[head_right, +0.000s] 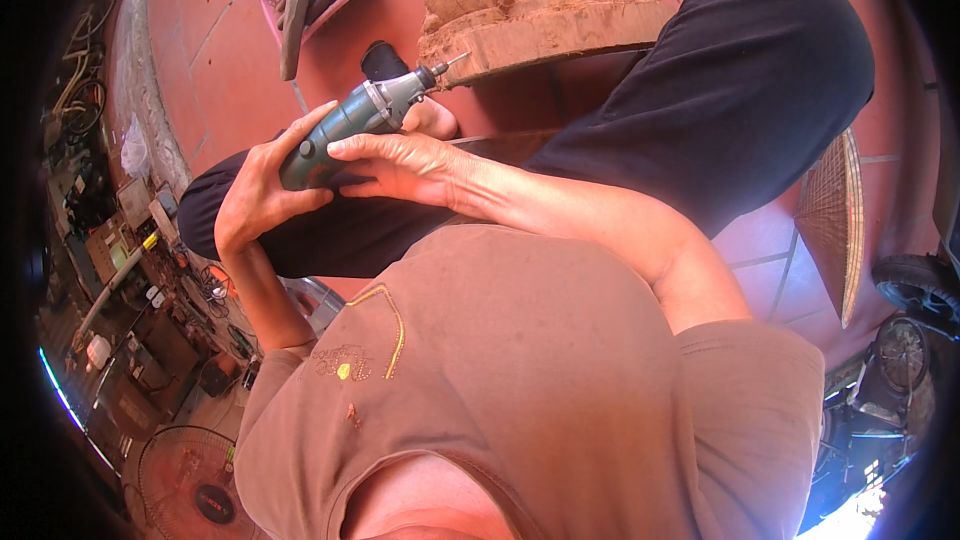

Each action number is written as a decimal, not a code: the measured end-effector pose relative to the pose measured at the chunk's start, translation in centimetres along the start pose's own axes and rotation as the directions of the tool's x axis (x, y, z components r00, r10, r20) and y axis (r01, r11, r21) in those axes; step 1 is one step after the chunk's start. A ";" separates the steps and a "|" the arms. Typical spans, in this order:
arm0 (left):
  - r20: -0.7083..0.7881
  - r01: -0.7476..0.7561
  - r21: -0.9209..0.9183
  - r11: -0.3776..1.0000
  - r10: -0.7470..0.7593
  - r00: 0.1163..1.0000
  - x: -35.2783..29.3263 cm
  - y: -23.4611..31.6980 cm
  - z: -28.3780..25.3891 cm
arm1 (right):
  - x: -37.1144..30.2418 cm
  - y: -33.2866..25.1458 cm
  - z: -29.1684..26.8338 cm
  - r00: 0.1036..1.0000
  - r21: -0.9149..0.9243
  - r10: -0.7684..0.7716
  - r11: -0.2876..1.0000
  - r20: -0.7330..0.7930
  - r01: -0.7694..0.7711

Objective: The person uses a rotary tool to carve details into a wooden object. They hold the tool with both hands and guide it along the surface of the wood, creating fine grooves and patterns.

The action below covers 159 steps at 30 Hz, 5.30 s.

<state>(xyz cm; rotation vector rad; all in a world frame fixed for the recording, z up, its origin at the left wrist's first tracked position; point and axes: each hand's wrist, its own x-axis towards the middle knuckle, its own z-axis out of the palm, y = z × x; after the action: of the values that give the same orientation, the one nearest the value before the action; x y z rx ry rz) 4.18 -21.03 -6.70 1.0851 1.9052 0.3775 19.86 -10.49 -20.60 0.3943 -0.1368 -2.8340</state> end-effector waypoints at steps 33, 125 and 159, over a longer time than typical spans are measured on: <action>0.101 0.082 -0.023 0.996 -0.080 0.992 -0.2 0.5 -0.6 | -0.3 1.1 -0.1 0.999 0.072 0.039 0.997 0.036 -0.041; -0.044 -0.001 0.014 1.000 0.002 0.999 0.3 0.0 0.2 | 0.1 -0.8 0.5 0.997 -0.009 -0.080 0.997 -0.019 0.080; 0.004 -0.030 0.030 0.999 0.030 1.000 0.0 0.1 0.2 | -0.3 0.3 -0.3 0.998 0.022 0.011 1.000 0.061 -0.012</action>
<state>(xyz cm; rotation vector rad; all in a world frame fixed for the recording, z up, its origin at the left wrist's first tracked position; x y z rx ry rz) 4.38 -21.01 -6.69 1.1350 1.8988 0.3646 20.29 -10.72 -20.76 0.3105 -0.1831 -2.8369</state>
